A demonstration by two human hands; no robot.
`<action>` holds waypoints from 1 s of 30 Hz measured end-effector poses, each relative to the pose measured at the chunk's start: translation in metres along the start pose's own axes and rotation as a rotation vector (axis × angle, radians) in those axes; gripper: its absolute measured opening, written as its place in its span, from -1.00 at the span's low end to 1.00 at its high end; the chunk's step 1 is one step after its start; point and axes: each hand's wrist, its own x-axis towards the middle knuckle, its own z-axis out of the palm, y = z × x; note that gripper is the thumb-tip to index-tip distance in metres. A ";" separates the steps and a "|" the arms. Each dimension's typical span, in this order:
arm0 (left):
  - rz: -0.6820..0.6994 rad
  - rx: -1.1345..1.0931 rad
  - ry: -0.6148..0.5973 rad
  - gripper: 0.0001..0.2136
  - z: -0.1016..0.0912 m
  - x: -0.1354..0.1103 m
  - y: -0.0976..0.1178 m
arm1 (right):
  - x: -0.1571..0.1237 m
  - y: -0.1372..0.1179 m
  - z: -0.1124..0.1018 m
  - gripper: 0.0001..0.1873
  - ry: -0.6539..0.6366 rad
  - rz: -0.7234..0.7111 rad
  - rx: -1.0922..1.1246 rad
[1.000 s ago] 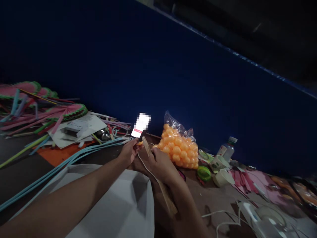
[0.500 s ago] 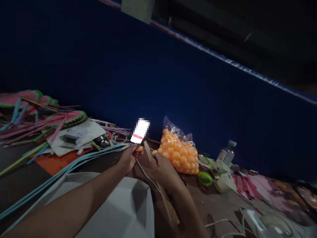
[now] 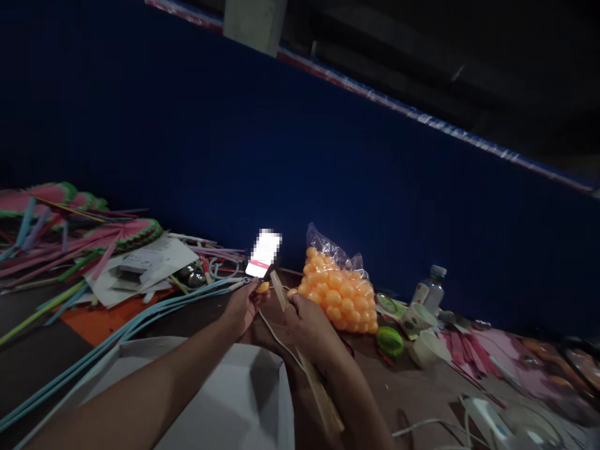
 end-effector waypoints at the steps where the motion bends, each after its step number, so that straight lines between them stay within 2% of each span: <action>1: -0.001 0.004 -0.005 -0.94 0.000 0.000 0.000 | 0.000 0.000 0.000 -0.72 0.005 0.002 0.006; 14: -0.015 0.011 0.035 -0.92 0.003 -0.003 0.003 | 0.000 0.003 0.002 -0.73 0.008 0.013 0.016; 21: -0.008 -0.006 0.012 -0.94 0.003 -0.004 0.003 | 0.000 0.000 0.000 -0.77 0.017 0.016 0.038; 30: -0.045 0.019 -0.037 -0.84 0.005 -0.007 0.008 | -0.008 -0.011 -0.020 -0.76 0.025 0.030 0.050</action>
